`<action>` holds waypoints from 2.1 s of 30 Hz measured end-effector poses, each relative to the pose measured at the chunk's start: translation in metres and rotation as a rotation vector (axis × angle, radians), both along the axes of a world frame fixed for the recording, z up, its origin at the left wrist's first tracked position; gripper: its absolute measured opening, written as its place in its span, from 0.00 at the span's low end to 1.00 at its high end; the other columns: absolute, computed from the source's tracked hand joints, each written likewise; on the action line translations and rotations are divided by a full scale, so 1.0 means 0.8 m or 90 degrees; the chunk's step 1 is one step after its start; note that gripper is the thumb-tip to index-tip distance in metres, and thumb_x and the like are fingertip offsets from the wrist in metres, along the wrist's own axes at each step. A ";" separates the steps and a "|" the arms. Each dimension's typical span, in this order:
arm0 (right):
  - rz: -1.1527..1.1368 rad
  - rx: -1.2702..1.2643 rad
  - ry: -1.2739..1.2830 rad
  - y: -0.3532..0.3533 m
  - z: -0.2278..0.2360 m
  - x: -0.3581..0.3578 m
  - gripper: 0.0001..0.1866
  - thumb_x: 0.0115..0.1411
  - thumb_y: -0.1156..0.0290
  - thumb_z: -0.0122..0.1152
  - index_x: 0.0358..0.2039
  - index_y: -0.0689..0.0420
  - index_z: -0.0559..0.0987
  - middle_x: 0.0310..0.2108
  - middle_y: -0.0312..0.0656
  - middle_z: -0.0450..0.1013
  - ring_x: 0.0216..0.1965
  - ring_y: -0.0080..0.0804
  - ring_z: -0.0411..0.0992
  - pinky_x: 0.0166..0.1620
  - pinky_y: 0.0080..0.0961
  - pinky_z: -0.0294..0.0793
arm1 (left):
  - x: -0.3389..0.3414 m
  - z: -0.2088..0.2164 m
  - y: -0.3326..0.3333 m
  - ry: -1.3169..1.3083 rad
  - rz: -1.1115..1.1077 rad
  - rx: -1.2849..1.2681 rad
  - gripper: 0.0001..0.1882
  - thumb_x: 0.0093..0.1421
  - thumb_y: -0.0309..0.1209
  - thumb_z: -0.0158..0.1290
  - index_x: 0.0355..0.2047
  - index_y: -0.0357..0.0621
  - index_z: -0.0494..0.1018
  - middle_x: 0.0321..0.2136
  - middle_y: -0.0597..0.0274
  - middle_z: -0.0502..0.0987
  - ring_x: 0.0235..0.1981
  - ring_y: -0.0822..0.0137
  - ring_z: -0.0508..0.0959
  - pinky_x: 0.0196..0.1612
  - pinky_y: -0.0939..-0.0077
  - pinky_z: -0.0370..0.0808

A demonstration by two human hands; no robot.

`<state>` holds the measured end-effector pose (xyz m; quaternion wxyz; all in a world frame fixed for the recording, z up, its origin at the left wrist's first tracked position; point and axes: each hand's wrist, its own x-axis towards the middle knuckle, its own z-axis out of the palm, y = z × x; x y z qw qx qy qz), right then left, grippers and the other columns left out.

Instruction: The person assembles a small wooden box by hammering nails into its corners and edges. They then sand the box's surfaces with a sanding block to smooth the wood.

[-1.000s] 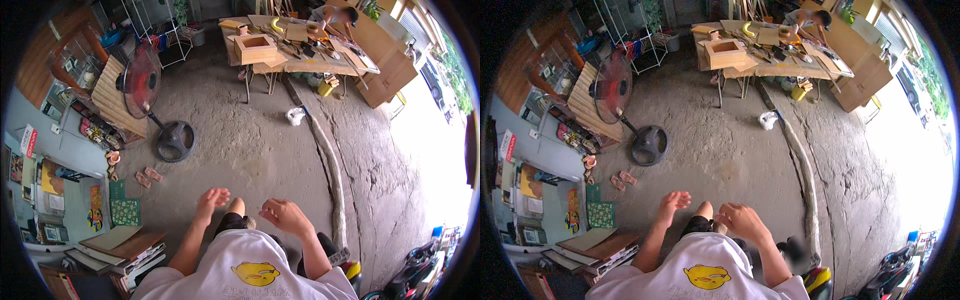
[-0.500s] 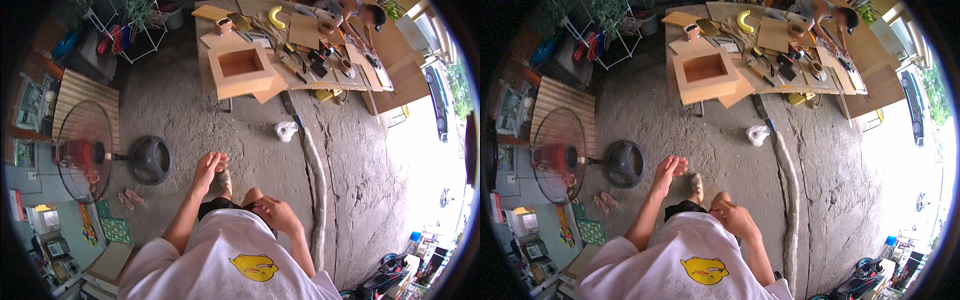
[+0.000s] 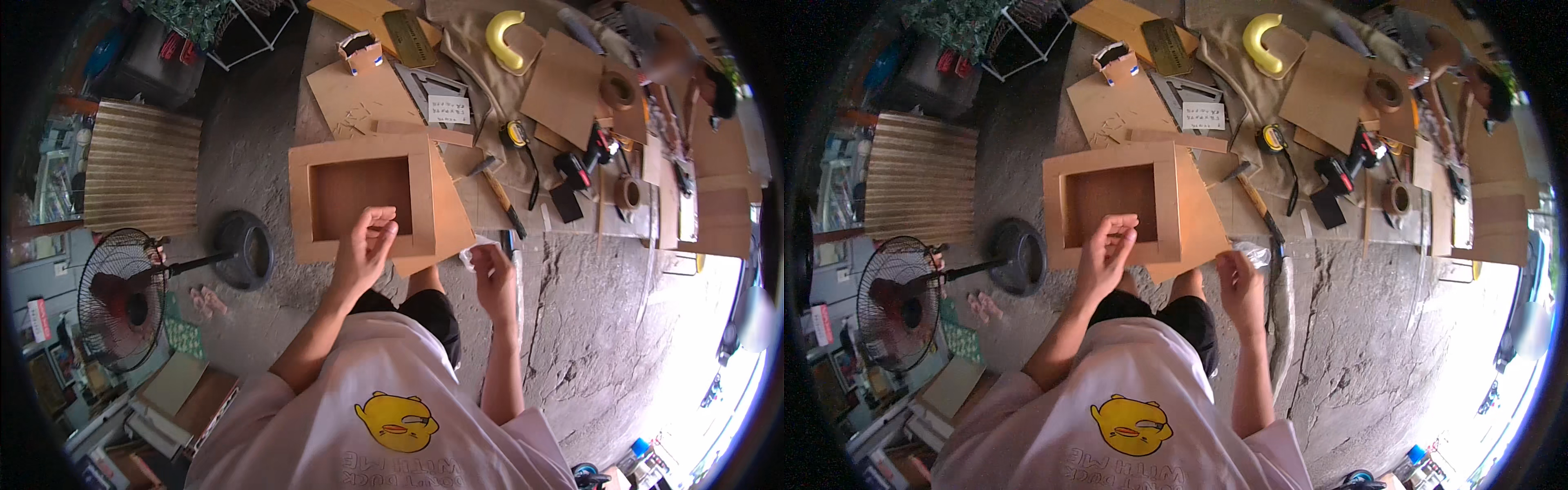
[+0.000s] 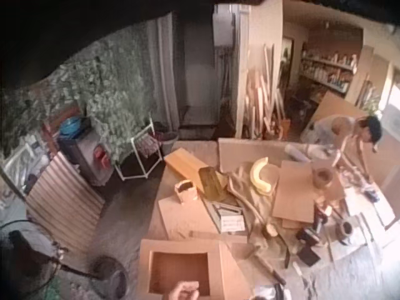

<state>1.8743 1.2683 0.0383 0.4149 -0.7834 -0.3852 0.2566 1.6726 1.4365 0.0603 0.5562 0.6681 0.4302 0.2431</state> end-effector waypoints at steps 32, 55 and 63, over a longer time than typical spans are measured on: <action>0.545 0.140 -0.295 0.496 -0.142 0.084 0.06 0.60 0.77 0.67 0.39 0.55 0.83 0.34 0.39 0.76 0.39 0.41 0.74 0.45 0.38 0.71 | 0.093 -0.050 0.030 0.184 -0.002 -0.038 0.32 0.66 0.44 0.63 0.63 0.39 0.68 0.35 0.54 0.81 0.27 0.57 0.84 0.28 0.64 0.82; 0.624 0.126 -0.374 0.536 -0.144 0.068 0.07 0.59 0.75 0.66 0.39 0.53 0.83 0.34 0.36 0.75 0.38 0.36 0.74 0.47 0.34 0.69 | 0.093 -0.053 0.022 0.128 -0.029 -0.106 0.26 0.71 0.46 0.57 0.59 0.41 0.69 0.35 0.54 0.82 0.29 0.63 0.85 0.28 0.64 0.84; 0.664 0.149 -0.325 0.545 -0.140 0.063 0.07 0.57 0.75 0.69 0.37 0.53 0.82 0.34 0.36 0.74 0.38 0.36 0.74 0.45 0.35 0.69 | 0.094 -0.052 0.034 0.145 -0.036 -0.085 0.18 0.67 0.41 0.62 0.44 0.40 0.71 0.33 0.54 0.80 0.31 0.58 0.84 0.31 0.70 0.83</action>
